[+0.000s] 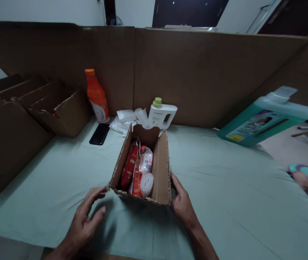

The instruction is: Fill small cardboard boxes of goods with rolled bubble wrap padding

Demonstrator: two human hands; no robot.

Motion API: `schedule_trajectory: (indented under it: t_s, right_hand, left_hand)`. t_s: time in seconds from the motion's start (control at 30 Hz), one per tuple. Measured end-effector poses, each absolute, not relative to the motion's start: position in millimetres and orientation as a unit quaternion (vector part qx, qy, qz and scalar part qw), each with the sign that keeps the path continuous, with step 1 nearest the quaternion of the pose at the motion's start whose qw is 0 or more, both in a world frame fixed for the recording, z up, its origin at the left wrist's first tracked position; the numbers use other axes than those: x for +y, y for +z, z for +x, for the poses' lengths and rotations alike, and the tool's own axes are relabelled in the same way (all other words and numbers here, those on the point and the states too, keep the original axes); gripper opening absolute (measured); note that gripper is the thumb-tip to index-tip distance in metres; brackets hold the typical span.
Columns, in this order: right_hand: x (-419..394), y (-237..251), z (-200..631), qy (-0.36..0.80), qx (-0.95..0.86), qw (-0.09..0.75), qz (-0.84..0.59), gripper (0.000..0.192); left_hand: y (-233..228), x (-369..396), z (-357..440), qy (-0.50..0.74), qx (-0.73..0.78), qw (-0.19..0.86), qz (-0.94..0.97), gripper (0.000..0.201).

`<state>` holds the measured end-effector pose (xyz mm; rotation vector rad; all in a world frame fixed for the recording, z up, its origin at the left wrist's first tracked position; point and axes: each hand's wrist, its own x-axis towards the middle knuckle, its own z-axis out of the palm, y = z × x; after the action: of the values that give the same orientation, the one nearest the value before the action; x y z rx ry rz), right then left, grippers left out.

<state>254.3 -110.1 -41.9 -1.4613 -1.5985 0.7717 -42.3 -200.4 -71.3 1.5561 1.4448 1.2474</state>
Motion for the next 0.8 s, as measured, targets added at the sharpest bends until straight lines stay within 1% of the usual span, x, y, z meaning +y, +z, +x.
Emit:
schedule_trajectory:
  t_s: [0.07,0.13,0.17,0.23,0.27,0.3,0.33,0.37,0.4,0.43,0.47,0.5,0.53,0.6,0.67,0.7,0.73,0.8]
  right_hand:
    - [-140.8,-55.2,258.2,0.337,-0.645,0.370,-0.578,0.062]
    - [-161.9,-65.9,259.3,0.361,-0.651,0.333,-0.579,0.055]
    - [-166.6,-69.1,260.4,0.364,-0.646,0.334,-0.582,0.054]
    - [-164.8,-70.5,267.1,0.354,-0.614,0.384,-0.592,0.057]
    - [-160.2,-68.9,273.0,0.341,-0.583,0.426,-0.602,0.059]
    - [-155.0,-66.2,280.3,0.324,-0.546,0.467,-0.616,0.061]
    - [-150.8,-63.0,288.0,0.306,-0.508,0.499,-0.632,0.062]
    - [-148.7,-59.9,295.4,0.290,-0.476,0.519,-0.648,0.062]
    - [-149.3,-57.4,301.7,0.276,-0.455,0.525,-0.663,0.062]
    - [-152.7,-56.1,306.1,0.267,-0.449,0.522,-0.674,0.061]
    - [-158.3,-56.2,308.4,0.268,-0.458,0.512,-0.676,0.061]
    - [-165.2,-57.6,308.5,0.276,-0.480,0.496,-0.668,0.062]
    - [-172.1,-60.0,306.5,0.286,-0.509,0.479,-0.656,0.066]
    - [-181.4,-65.9,297.5,0.298,-0.560,0.446,-0.631,0.083]
    - [-180.5,-70.0,285.4,0.301,-0.588,0.428,-0.617,0.107]
    - [-176.6,-70.6,279.8,0.301,-0.596,0.426,-0.611,0.117]
    - [-171.6,-70.1,275.2,0.302,-0.603,0.427,-0.602,0.124]
    - [-161.7,-67.2,270.9,0.304,-0.622,0.435,-0.576,0.129]
  left_hand:
    - [-73.0,-193.9,-39.9,0.457,0.570,0.337,0.594,0.064]
    - [-83.5,-196.9,-23.1,0.433,0.541,0.356,0.627,0.080]
    - [-90.0,-201.4,-11.0,0.421,0.515,0.370,0.649,0.087]
    - [-99.8,-212.2,14.2,0.384,0.425,0.424,0.702,0.097]
    - [-101.2,-216.4,24.7,0.355,0.356,0.461,0.731,0.097]
    - [-99.6,-218.7,32.2,0.323,0.280,0.496,0.755,0.090]
    - [-95.2,-218.3,36.0,0.302,0.220,0.520,0.768,0.077]
    - [-88.5,-214.9,35.7,0.298,0.196,0.531,0.769,0.060]
    - [-80.5,-208.4,31.3,0.314,0.217,0.528,0.758,0.045]
    - [-72.1,-199.0,23.6,0.349,0.279,0.510,0.736,0.036]
    - [-64.2,-187.0,13.7,0.392,0.365,0.477,0.697,0.033]
    - [-57.5,-172.9,3.0,0.432,0.449,0.436,0.649,0.036]
    - [-52.4,-157.3,-7.1,0.463,0.509,0.401,0.605,0.043]
    - [-47.5,-125.5,-21.0,0.487,0.563,0.369,0.557,0.063]
    - [-49.0,-99.2,-23.5,0.474,0.557,0.394,0.557,0.079]
    - [-51.5,-90.3,-21.0,0.467,0.543,0.412,0.563,0.082]
    - [-54.8,-85.0,-16.9,0.466,0.530,0.425,0.567,0.082]
    - [-62.6,-84.5,-7.0,0.478,0.516,0.435,0.562,0.080]
